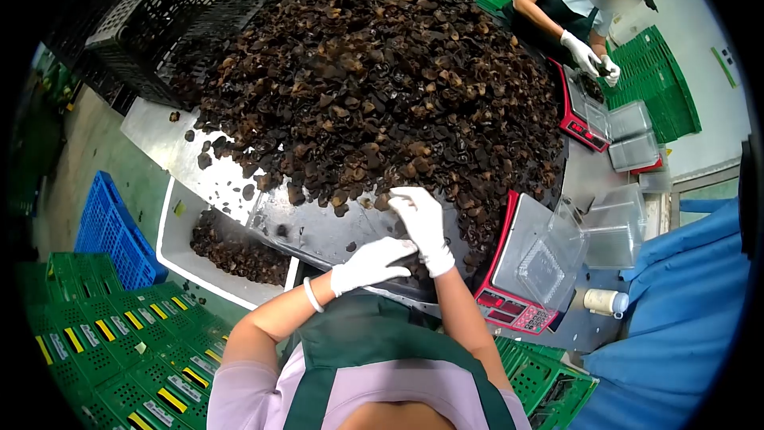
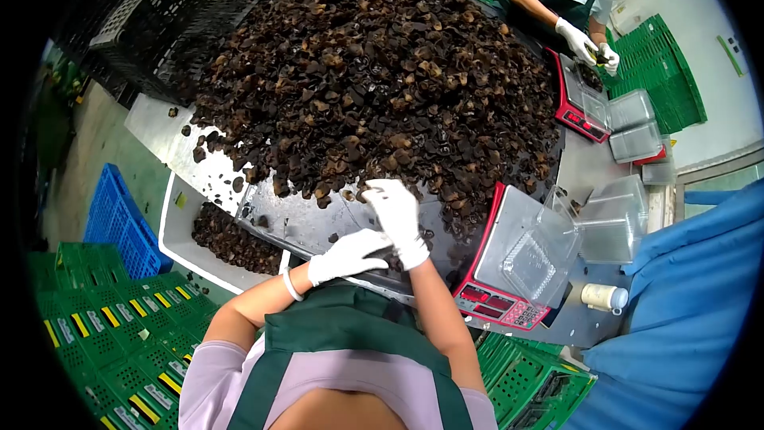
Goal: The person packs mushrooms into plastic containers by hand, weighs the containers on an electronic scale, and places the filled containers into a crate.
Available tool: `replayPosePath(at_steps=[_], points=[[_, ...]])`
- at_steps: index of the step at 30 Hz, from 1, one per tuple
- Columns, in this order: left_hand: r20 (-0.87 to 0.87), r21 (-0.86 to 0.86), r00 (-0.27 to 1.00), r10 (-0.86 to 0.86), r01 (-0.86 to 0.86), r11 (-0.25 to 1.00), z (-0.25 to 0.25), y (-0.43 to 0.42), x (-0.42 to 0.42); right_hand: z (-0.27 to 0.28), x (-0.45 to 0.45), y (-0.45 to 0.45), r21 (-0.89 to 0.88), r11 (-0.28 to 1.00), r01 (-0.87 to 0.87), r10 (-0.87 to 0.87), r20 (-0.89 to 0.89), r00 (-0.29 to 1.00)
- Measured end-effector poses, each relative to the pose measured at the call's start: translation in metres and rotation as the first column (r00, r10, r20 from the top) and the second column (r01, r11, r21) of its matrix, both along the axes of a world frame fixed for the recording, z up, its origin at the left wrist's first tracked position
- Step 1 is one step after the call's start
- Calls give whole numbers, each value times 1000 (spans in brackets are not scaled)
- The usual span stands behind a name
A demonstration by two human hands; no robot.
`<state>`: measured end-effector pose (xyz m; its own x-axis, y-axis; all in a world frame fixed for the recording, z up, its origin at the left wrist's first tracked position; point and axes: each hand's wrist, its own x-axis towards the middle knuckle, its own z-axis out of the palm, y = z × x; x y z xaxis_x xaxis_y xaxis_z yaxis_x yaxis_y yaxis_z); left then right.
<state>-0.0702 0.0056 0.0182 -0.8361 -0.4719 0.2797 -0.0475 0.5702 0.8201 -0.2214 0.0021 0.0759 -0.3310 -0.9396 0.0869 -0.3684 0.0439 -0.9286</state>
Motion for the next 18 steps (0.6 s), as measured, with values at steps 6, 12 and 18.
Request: replayPosePath(at_steps=[6,12,18], points=[[73,-401,806,588,-516,757,-19,-51,6,-56,1,-12,209,973,-97,221,-726,651],[132,-438,861,491,-394,808,-31,-60,9,-54,-15,11,-12,987,-160,143,-381,913],[-25,-379,646,763,-712,591,30,-56,106,-11,-45,76,48,999,16,-6,-212,977]])
